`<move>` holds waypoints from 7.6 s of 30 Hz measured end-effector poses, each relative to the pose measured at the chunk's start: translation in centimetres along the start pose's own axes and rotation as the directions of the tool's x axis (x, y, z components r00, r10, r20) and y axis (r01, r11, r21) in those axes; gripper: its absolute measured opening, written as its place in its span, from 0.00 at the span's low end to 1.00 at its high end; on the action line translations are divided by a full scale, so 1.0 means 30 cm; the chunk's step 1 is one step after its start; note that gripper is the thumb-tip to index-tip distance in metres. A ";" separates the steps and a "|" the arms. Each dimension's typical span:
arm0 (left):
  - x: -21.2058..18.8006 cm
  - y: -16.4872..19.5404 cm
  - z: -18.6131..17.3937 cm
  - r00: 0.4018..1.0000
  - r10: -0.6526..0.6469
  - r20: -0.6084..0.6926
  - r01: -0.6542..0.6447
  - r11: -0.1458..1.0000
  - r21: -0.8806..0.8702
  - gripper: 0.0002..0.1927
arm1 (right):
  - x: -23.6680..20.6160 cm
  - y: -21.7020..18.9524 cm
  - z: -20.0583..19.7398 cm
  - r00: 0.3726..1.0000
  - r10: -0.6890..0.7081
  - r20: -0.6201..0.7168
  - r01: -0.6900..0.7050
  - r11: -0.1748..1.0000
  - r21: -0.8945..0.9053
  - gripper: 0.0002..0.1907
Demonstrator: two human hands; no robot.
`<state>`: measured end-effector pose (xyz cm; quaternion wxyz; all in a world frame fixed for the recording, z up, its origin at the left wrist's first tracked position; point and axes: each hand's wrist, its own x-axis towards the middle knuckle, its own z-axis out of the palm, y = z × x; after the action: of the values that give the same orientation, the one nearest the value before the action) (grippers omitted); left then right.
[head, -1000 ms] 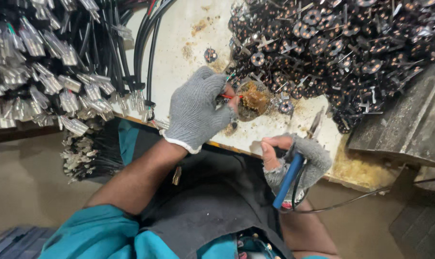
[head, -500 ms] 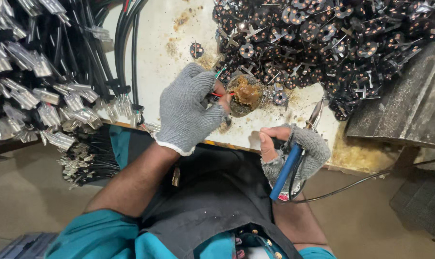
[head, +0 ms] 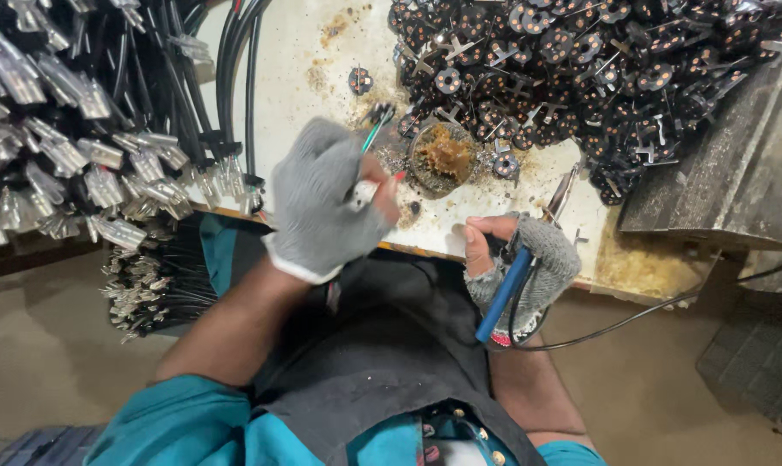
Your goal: The person solders wires onto small lamp socket components at a workbench. They hold a wire against a component, dip it into flux, apply a soldering iron to the joint, and set the finished piece aside, repeating the process for successive components.
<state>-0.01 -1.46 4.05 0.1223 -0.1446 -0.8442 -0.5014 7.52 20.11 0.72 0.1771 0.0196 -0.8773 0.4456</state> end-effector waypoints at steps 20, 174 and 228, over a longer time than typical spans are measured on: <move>-0.172 0.022 0.010 0.797 0.009 0.603 0.245 0.908 -0.338 0.08 | -0.067 0.044 -0.016 0.974 -0.034 0.226 0.006 0.992 0.124 0.13; -0.151 -0.032 0.113 0.971 0.041 0.237 -0.093 0.973 0.213 0.08 | 0.036 0.009 -0.060 0.987 -0.033 0.156 0.067 0.973 -0.222 0.06; -0.162 -0.053 0.101 0.956 0.072 0.286 -0.114 0.985 0.131 0.09 | 0.098 -0.074 -0.042 0.899 -0.284 0.334 0.290 0.957 0.032 0.22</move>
<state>3.72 -0.11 -0.37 0.0356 -0.2444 -0.8797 -0.4063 5.56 20.13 4.09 0.0891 0.2224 -0.8861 0.3967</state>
